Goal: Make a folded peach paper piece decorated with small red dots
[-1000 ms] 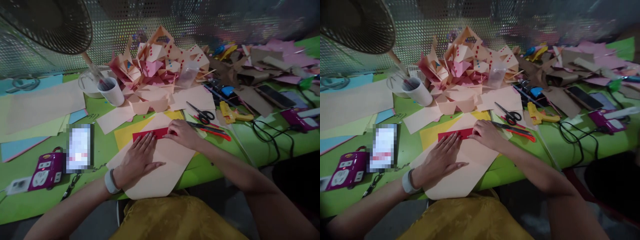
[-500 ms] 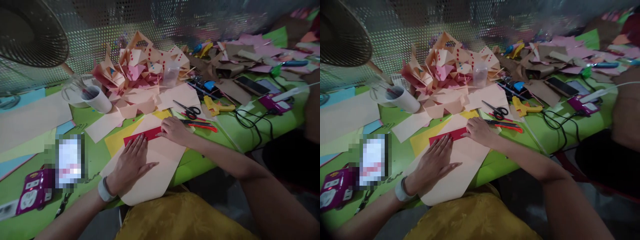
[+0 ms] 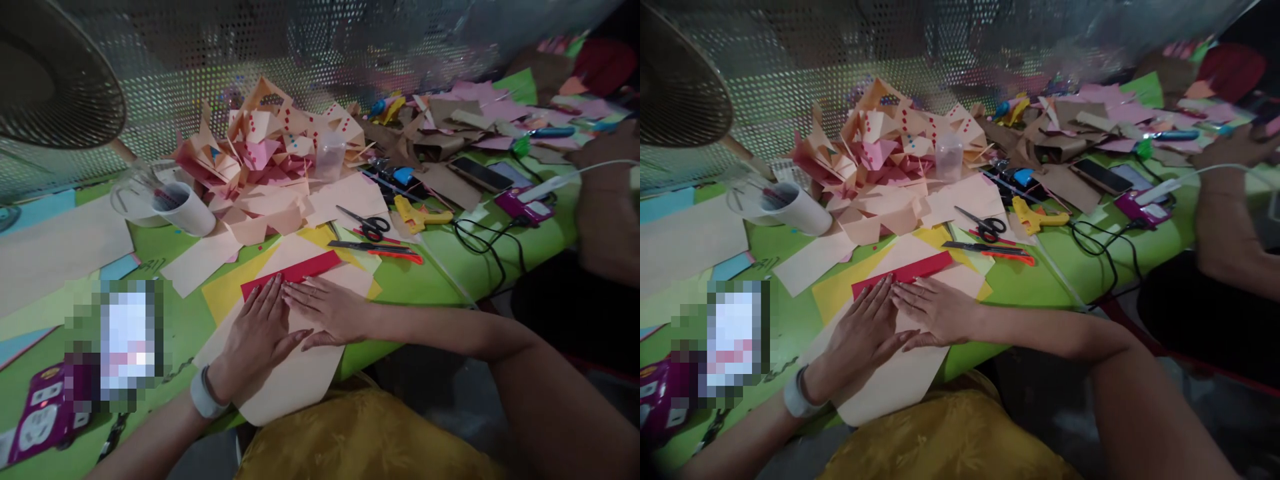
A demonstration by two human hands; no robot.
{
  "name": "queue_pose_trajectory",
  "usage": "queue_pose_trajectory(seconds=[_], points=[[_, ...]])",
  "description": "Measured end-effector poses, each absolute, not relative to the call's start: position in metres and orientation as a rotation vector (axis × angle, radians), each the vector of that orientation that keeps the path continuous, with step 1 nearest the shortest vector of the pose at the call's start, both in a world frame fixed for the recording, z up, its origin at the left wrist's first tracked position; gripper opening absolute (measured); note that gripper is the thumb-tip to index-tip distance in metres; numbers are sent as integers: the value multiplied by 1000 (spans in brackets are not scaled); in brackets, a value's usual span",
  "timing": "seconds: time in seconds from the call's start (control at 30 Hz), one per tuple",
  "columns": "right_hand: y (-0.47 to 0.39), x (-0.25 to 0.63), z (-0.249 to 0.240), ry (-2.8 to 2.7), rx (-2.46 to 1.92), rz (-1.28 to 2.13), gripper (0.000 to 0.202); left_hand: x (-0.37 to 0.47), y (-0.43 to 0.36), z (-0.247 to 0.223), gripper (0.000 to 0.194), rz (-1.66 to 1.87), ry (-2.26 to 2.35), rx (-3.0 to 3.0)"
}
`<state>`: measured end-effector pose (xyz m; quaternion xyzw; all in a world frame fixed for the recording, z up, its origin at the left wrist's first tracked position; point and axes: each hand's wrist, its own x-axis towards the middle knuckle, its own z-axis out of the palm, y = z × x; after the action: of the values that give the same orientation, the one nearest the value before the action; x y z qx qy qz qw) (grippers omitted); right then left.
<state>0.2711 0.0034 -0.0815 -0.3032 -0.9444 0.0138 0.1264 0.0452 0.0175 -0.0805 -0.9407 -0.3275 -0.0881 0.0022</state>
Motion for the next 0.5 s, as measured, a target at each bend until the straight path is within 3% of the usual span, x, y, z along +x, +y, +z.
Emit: queue_pose_trajectory(seconds=[0.13, 0.5], points=[[2, 271, -87, -2742, -1054, 96, 92, 47, 18, -79, 83, -256, -994, -2943], [2, 274, -90, -2673, -1198, 233, 93, 44, 18, -79, 84, -295, -982, -2951]])
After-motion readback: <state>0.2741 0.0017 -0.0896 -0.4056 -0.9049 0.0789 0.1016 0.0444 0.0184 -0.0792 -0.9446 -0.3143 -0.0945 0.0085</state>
